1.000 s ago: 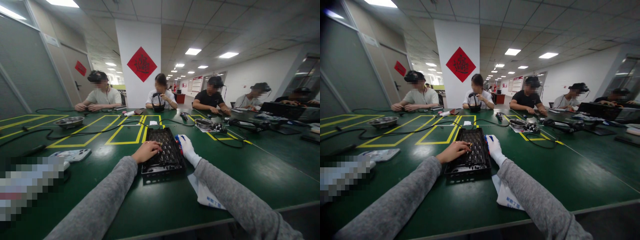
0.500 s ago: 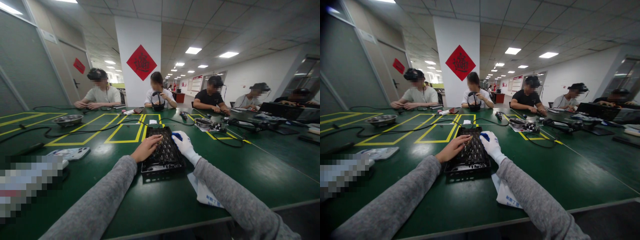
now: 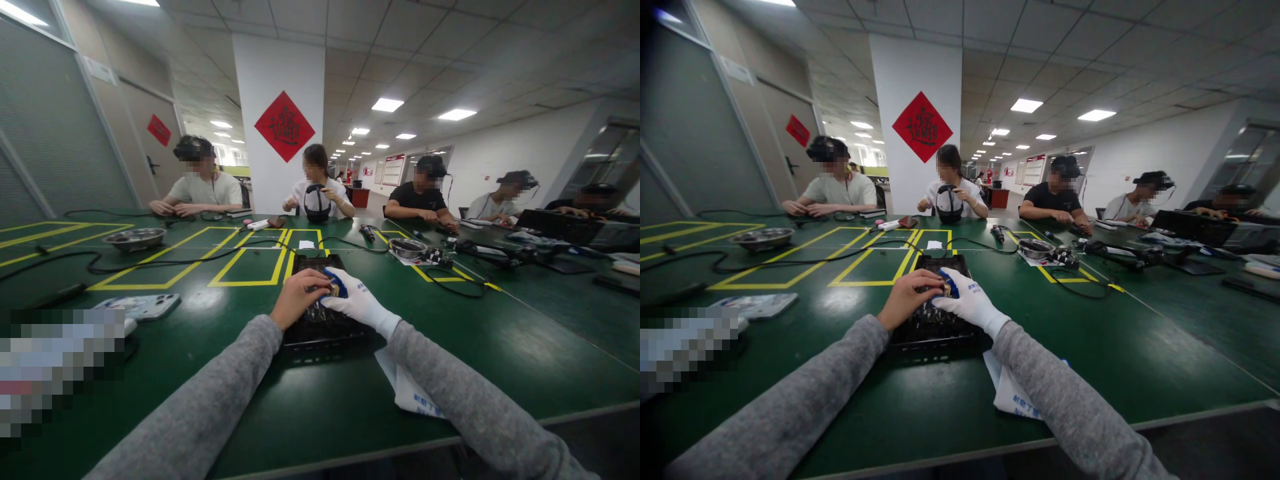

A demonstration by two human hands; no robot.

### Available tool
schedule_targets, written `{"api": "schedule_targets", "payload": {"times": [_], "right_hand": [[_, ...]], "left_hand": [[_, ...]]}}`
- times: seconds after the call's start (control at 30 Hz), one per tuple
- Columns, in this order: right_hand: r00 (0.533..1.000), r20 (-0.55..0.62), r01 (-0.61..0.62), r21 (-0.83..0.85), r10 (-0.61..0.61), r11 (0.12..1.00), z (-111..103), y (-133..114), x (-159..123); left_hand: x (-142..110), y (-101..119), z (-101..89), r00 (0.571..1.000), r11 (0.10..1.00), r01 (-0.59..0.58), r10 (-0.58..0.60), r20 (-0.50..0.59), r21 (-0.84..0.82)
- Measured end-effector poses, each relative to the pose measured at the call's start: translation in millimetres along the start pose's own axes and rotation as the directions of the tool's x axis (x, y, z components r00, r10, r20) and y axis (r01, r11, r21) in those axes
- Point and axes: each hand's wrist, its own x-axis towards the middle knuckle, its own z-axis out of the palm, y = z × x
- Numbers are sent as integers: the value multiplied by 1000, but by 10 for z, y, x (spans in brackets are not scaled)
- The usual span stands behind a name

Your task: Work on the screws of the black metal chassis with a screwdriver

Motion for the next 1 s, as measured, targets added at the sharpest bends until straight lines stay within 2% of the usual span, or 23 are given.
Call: {"api": "schedule_targets", "payload": {"times": [0.1, 0.2, 0.27, 0.43, 0.6, 0.73, 0.83, 1.0], "right_hand": [[999, 45, 10, -56, -7, 998, 19, -11, -14], [999, 6, -40, -48, 40, 998, 30, 9, -27], [998, -26, -63, 3, 63, 998, 33, 26, -36], [996, -25, -87, 93, 90, 992, 25, 30, -51], [991, -10, -127, 168, 130, 978, 10, 34, -47], [989, 12, -145, 202, 145, 969, 3, 63, -43], [988, 27, -154, 175, 152, 972, 4, 75, -40], [990, -67, -125, 30, 127, 992, -9, 61, -31]], "left_hand": [[-31, 15, 13, 1000, 1000, 14, -14, 7, -19], [-49, -51, 19, 994, 994, 99, -101, -47, -42], [-53, -114, 22, 987, 987, 154, -156, -47, -54], [-55, -199, 22, 968, 964, 230, -212, 134, -135], [-64, -180, 11, 964, 950, 249, -224, 144, -188], [-80, -176, 15, 956, 947, 271, -244, 164, -169], [-87, -187, 20, 951, 939, 295, -272, 147, -174], [-82, -199, 21, 951, 929, 309, -294, 98, -202]]}}
